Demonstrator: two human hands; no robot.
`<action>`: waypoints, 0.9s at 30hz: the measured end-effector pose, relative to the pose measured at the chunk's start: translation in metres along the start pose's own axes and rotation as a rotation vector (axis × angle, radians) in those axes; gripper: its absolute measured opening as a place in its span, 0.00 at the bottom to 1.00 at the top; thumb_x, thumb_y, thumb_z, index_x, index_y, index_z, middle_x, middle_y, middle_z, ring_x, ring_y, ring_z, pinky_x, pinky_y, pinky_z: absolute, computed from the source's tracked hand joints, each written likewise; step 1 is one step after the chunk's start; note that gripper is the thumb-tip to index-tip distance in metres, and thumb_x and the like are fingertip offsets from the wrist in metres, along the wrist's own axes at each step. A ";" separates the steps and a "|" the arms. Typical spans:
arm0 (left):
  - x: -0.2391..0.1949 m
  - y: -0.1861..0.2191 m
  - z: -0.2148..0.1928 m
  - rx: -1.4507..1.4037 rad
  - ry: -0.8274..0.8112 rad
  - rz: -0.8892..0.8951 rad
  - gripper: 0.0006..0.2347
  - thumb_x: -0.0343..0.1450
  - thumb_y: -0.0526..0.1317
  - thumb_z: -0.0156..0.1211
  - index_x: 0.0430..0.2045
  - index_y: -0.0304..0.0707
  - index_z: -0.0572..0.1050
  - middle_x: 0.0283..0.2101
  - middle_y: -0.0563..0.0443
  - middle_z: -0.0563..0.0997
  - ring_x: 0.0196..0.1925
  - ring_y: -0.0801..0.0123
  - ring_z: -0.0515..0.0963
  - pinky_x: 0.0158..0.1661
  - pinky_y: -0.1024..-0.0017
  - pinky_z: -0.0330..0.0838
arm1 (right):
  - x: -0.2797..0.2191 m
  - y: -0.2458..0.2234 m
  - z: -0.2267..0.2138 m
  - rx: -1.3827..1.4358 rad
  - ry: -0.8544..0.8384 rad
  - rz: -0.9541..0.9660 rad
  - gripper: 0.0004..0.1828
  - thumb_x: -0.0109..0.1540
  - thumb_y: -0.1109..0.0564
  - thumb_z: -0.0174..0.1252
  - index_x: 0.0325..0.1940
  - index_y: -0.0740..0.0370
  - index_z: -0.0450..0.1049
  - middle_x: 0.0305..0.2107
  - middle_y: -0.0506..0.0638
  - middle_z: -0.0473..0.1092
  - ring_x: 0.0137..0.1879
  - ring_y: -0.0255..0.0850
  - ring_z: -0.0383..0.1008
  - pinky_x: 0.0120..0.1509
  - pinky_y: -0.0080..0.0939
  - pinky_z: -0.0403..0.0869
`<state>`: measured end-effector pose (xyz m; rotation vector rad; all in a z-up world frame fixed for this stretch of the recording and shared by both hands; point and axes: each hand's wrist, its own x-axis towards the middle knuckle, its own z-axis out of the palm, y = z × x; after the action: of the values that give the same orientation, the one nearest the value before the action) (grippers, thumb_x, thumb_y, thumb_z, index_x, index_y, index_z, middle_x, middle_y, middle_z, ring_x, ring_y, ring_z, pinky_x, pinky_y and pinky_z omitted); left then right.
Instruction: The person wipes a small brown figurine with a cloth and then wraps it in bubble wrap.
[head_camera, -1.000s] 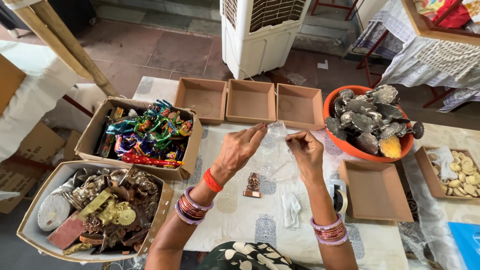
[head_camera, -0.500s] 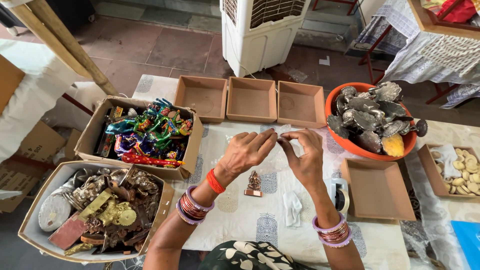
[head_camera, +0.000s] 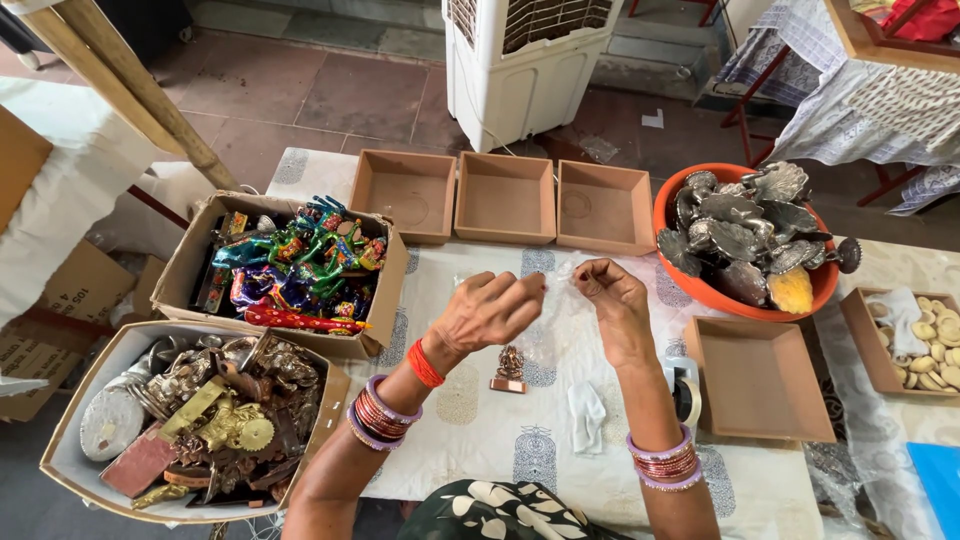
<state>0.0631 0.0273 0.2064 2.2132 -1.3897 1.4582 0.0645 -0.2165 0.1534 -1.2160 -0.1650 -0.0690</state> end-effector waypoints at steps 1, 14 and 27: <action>-0.001 0.000 0.000 0.000 0.000 0.000 0.05 0.68 0.32 0.65 0.30 0.41 0.74 0.47 0.56 0.76 0.31 0.77 0.73 0.28 0.78 0.69 | 0.000 0.000 0.000 0.000 0.000 0.000 0.06 0.62 0.63 0.66 0.42 0.66 0.77 0.37 0.47 0.74 0.46 0.32 0.71 0.56 0.31 0.68; -0.018 0.016 0.030 -0.984 0.361 -1.112 0.05 0.78 0.28 0.50 0.41 0.33 0.60 0.39 0.40 0.80 0.28 0.71 0.78 0.27 0.74 0.75 | -0.014 -0.013 0.015 0.363 0.084 -0.009 0.06 0.65 0.58 0.62 0.45 0.55 0.73 0.37 0.41 0.73 0.45 0.33 0.74 0.53 0.38 0.75; 0.002 -0.011 -0.012 -0.221 -0.272 -0.880 0.17 0.72 0.37 0.63 0.55 0.36 0.70 0.49 0.42 0.81 0.51 0.55 0.78 0.54 0.53 0.71 | -0.011 -0.001 0.000 0.023 0.286 -0.297 0.05 0.69 0.59 0.61 0.46 0.62 0.73 0.38 0.41 0.70 0.44 0.28 0.65 0.52 0.27 0.68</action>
<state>0.0640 0.0388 0.2183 2.4229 -0.4303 0.6800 0.0531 -0.2177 0.1528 -1.1386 -0.0946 -0.4953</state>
